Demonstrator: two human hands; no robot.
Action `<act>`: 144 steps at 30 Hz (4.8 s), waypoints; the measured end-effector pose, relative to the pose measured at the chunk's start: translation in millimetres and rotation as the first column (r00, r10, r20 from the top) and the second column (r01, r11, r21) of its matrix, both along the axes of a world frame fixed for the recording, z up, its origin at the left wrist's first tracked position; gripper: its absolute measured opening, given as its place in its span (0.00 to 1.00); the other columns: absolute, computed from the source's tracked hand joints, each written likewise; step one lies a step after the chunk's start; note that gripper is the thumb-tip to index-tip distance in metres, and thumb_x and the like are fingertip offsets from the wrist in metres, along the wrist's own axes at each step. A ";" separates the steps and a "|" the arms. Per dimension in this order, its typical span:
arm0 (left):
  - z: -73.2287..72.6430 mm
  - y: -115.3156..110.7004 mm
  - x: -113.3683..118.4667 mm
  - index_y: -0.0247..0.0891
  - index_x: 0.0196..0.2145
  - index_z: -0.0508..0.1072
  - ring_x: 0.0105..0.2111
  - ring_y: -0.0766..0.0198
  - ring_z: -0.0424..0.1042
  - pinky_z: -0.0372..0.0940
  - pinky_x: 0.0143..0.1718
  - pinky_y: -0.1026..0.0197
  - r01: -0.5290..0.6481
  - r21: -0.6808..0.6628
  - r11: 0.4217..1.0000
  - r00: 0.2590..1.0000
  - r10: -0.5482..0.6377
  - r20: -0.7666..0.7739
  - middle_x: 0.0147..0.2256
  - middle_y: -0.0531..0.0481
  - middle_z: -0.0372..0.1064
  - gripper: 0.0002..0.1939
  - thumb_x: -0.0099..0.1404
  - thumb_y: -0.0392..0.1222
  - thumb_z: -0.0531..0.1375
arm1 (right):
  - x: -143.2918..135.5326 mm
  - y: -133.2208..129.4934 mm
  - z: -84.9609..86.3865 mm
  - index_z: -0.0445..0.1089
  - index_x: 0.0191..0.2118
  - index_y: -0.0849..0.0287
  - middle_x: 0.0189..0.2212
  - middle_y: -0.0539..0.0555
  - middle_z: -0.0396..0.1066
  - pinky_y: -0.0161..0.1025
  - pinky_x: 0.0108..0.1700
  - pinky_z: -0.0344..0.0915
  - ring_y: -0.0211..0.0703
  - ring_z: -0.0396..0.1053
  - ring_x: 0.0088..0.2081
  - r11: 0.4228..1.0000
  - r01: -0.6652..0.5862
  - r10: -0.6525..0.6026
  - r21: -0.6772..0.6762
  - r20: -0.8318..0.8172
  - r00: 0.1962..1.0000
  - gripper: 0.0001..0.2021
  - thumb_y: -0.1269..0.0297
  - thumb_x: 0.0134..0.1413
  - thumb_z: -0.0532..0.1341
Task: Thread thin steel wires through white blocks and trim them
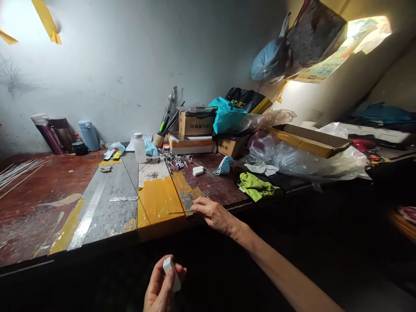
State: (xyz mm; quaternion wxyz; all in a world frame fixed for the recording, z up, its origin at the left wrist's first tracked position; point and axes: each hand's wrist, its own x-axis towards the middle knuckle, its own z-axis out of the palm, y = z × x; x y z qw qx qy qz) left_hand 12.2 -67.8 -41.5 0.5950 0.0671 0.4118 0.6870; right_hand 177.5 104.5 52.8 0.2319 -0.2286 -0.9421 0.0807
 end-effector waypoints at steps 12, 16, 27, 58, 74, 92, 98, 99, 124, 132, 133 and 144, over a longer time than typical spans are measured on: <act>-5.2 1.1 6.5 0.38 0.34 0.78 0.30 0.61 0.77 0.73 0.38 0.60 -0.063 0.010 0.998 0.998 0.064 -0.012 0.27 0.49 0.78 0.24 0.38 0.47 0.75 | -3.1 -10.5 -2.0 0.67 0.37 0.58 0.37 0.53 0.63 0.35 0.44 0.65 0.40 0.64 0.40 0.995 0.096 -0.096 0.018 0.000 0.995 0.14 0.83 0.53 0.52; -4.3 0.2 8.9 0.38 0.34 0.79 0.29 0.63 0.77 0.73 0.36 0.62 -0.073 0.018 0.997 0.997 0.073 -0.006 0.27 0.50 0.78 0.23 0.38 0.47 0.75 | -9.3 -18.5 -6.4 0.64 0.35 0.58 0.34 0.53 0.63 0.40 0.43 0.65 0.43 0.64 0.38 0.976 0.215 -0.213 0.020 -0.054 0.976 0.13 0.83 0.52 0.51; -1.8 -4.1 5.4 0.37 0.34 0.79 0.31 0.61 0.77 0.73 0.37 0.60 -0.044 0.022 0.999 0.999 0.044 0.009 0.27 0.49 0.78 0.23 0.39 0.47 0.75 | -13.7 -79.9 -3.2 0.67 0.35 0.56 0.32 0.52 0.69 0.37 0.36 0.67 0.44 0.69 0.35 0.858 0.494 -0.508 0.142 0.089 0.857 0.13 0.82 0.56 0.52; 0.0 -14.9 -17.3 0.36 0.37 0.77 0.32 0.55 0.78 0.72 0.41 0.55 -0.022 -0.031 0.999 1.000 0.022 0.010 0.27 0.48 0.78 0.30 0.36 0.51 0.75 | -46.2 -88.4 -5.7 0.66 0.44 0.55 0.41 0.54 0.70 0.36 0.40 0.67 0.42 0.73 0.39 0.855 0.516 -0.516 -0.049 0.026 0.856 0.11 0.74 0.63 0.50; 4.0 -9.8 -9.5 0.36 0.35 0.78 0.30 0.60 0.77 0.73 0.37 0.61 -0.015 0.024 1.000 1.000 0.015 0.018 0.26 0.49 0.79 0.25 0.39 0.49 0.75 | -33.0 -69.6 -4.2 0.66 0.36 0.57 0.34 0.53 0.69 0.40 0.39 0.68 0.45 0.68 0.37 0.877 0.478 -0.480 -0.047 -0.121 0.869 0.11 0.81 0.54 0.53; 15.0 30.6 -0.8 0.35 0.39 0.73 0.29 0.59 0.77 0.67 0.37 0.60 0.174 0.089 0.981 0.966 -0.153 -0.210 0.30 0.46 0.79 0.22 0.51 0.51 0.69 | -32.1 3.9 -14.9 0.69 0.48 0.60 0.44 0.59 0.72 0.47 0.51 0.65 0.49 0.68 0.47 0.934 0.352 -0.357 -0.066 -0.242 0.902 0.16 0.79 0.55 0.55; 20.3 40.0 -5.3 0.34 0.37 0.74 0.30 0.62 0.75 0.66 0.37 0.62 0.228 0.109 0.967 0.946 -0.194 -0.262 0.30 0.47 0.78 0.21 0.51 0.52 0.69 | -23.7 -69.6 -3.6 0.71 0.30 0.58 0.25 0.51 0.71 0.34 0.31 0.67 0.40 0.71 0.27 0.882 0.394 -0.448 -0.257 -0.201 0.871 0.16 0.62 0.65 0.50; 21.8 41.3 -5.9 0.34 0.36 0.74 0.30 0.63 0.74 0.65 0.36 0.63 0.222 0.125 0.967 0.941 -0.178 -0.288 0.30 0.47 0.78 0.20 0.52 0.52 0.68 | -21.9 -86.8 -7.9 0.70 0.29 0.58 0.21 0.48 0.70 0.30 0.23 0.63 0.36 0.68 0.21 0.828 0.317 -0.413 -0.463 -0.120 0.903 0.18 0.59 0.66 0.49; 38.6 56.8 -1.0 0.34 0.32 0.73 0.28 0.58 0.77 0.66 0.35 0.59 0.194 0.135 0.972 0.907 -0.125 -0.403 0.30 0.47 0.77 0.16 0.54 0.51 0.66 | -46.2 -157.0 -95.9 0.63 0.31 0.59 0.22 0.45 0.55 0.31 0.27 0.54 0.35 0.53 0.25 0.603 0.228 -0.623 -0.764 -0.274 0.732 0.12 0.58 0.61 0.51; 42.0 54.8 -4.6 0.33 0.32 0.74 0.27 0.59 0.76 0.66 0.32 0.61 0.180 0.117 0.977 0.912 -0.121 -0.392 0.31 0.46 0.77 0.16 0.53 0.50 0.67 | -58.3 -144.1 -86.5 0.64 0.30 0.59 0.21 0.45 0.54 0.32 0.26 0.51 0.35 0.51 0.24 0.550 0.121 -0.642 -0.826 -0.326 0.694 0.14 0.55 0.60 0.53; 41.8 55.4 -4.8 0.33 0.32 0.73 0.27 0.60 0.76 0.66 0.32 0.61 0.177 0.118 0.977 0.915 -0.119 -0.386 0.30 0.46 0.77 0.16 0.53 0.50 0.67 | -59.3 -142.1 -85.8 0.64 0.30 0.59 0.21 0.45 0.55 0.32 0.26 0.51 0.35 0.51 0.24 0.550 0.105 -0.638 -0.828 -0.336 0.693 0.14 0.54 0.60 0.53; 42.2 58.7 -2.8 0.33 0.31 0.72 0.25 0.61 0.76 0.68 0.28 0.61 0.134 0.092 0.987 0.940 -0.098 -0.327 0.29 0.47 0.76 0.17 0.52 0.50 0.68 | -62.3 -132.3 -84.6 0.64 0.31 0.59 0.22 0.45 0.58 0.30 0.24 0.51 0.33 0.54 0.22 0.534 0.107 -0.667 -0.839 -0.341 0.662 0.15 0.51 0.56 0.59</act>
